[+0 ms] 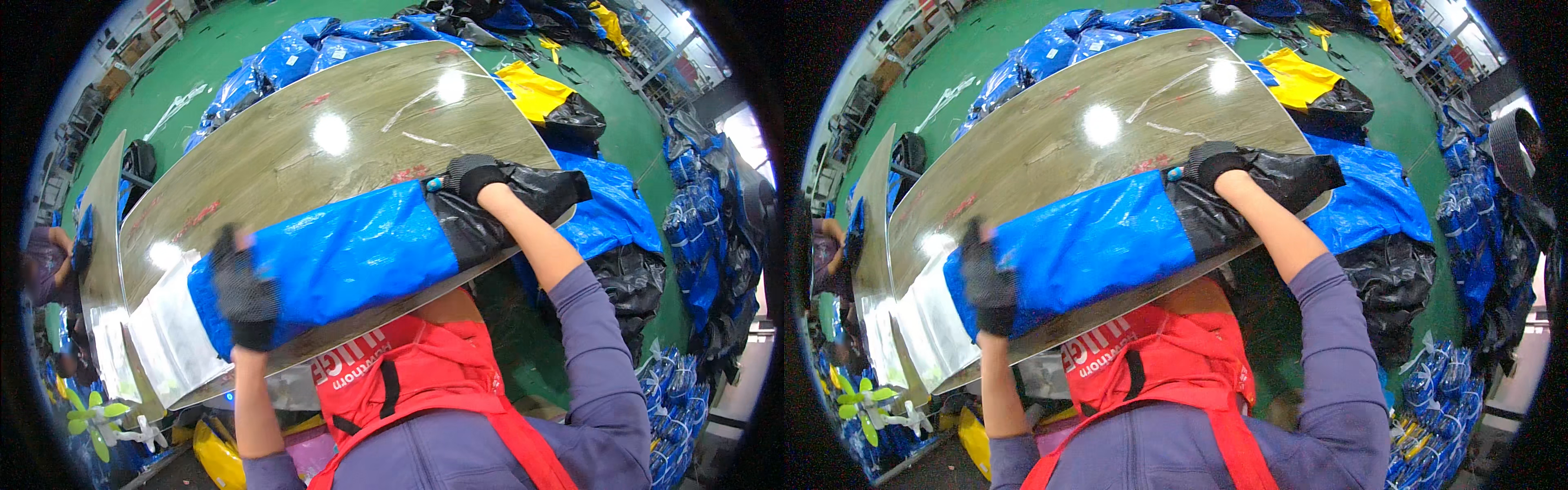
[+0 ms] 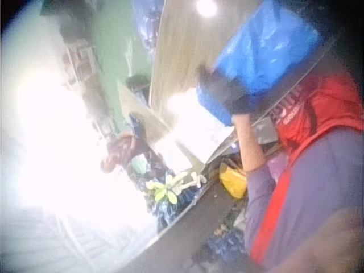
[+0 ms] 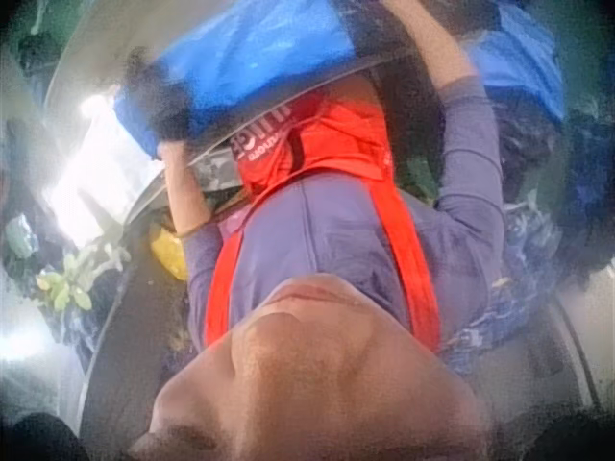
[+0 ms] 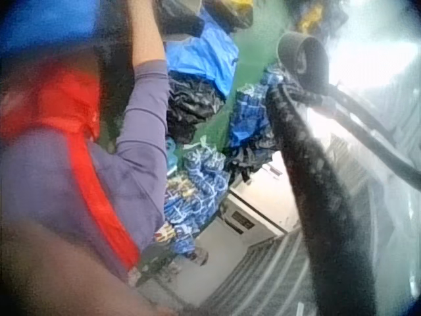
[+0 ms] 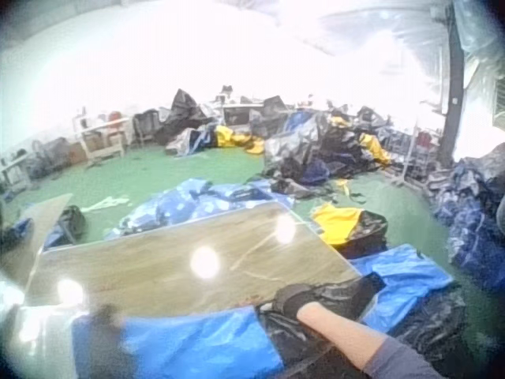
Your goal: The person folds blue, black, and yellow soft goods and places each into clear plastic bags on a workbench. The person handles items one at a time, folds them compactly, and seals them in bags.
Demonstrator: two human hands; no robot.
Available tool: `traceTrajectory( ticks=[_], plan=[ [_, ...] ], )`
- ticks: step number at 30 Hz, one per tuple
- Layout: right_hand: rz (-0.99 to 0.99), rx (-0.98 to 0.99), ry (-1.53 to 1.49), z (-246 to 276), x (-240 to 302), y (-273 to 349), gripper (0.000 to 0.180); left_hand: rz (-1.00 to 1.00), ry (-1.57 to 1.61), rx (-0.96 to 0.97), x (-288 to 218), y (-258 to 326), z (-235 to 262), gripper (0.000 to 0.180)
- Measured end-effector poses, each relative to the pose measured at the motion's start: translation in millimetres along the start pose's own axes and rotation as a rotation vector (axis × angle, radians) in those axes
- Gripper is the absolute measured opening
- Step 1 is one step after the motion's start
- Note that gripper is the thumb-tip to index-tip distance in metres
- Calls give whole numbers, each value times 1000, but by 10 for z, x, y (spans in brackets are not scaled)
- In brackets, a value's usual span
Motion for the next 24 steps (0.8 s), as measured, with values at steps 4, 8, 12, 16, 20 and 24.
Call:
traceTrajectory(
  ticks=[4,8,12,16,20,24],
  plan=[
    [174,-328,-79,163,-142,345,56,-391,209,425,-1086,-189,-629,85],
    [-141,-520,-219,176,-872,704,61,-332,98,457,-1254,-208,-724,79],
    [19,-325,-503,-177,-1120,514,67,-284,341,347,-1640,-490,-844,77],
    [-18,-1017,-405,-592,-1305,646,64,-472,411,294,-2264,-690,-1145,95],
    [-446,-1361,-1365,-1089,-1509,1132,59,-381,273,342,-2389,-656,-1330,102],
    [-296,-932,-2116,-880,-940,1276,46,-483,280,396,-2427,-577,-1369,96]
  ],
)
Point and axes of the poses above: each hand's wrist, its own y-axis away from the middle knuckle, its own z-axis out of the back of the hand, x = y × z, the point moved 3 cm from there along -y, towards the middle knuckle, and after that the axes turned 1 degree about -z, right-handed, at the moved point
